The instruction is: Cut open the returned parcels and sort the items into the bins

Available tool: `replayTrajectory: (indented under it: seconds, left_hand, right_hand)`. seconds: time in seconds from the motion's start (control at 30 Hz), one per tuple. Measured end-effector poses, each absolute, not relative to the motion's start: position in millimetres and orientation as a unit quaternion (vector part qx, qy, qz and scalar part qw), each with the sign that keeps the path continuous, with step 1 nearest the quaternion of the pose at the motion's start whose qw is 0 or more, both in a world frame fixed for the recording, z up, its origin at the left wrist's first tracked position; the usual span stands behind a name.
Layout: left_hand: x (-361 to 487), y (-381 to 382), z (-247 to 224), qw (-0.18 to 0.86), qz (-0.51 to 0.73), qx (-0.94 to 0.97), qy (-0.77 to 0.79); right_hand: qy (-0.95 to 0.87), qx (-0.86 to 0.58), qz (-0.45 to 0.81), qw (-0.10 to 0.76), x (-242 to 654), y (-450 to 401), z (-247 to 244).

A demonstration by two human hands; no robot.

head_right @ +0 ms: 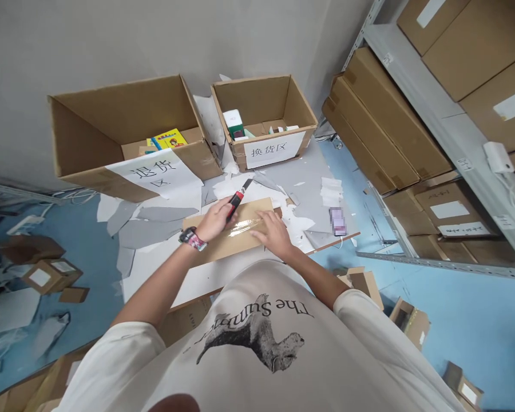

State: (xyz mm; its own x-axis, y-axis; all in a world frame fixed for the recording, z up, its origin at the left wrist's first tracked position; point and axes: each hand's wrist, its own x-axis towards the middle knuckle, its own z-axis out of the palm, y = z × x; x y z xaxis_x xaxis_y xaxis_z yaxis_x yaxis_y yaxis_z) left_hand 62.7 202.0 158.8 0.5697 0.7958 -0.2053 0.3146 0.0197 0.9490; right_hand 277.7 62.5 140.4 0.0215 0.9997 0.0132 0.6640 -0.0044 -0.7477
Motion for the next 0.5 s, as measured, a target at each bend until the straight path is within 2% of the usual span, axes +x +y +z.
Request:
replayTrajectory:
  seconds: [0.13,0.3,0.4,0.5]
  left_hand:
    - [101,139,164,0.459,0.293,0.76,0.355]
    - [104,104,161,0.358,0.277,0.829,0.328]
    - [95,102,154,0.284,0.184,0.865,0.371]
    - [99,102,150,0.237,0.072,0.884,0.396]
  right_hand:
    - [-0.505,-0.665,0.336,0.435,252,68,142]
    - [-0.395,-0.647,0.377,0.532,272,72,140]
    - [-0.344,-0.638,0.42,0.546,318,67,142]
    - [-0.378,-0.638,0.462,0.487,366,57,147]
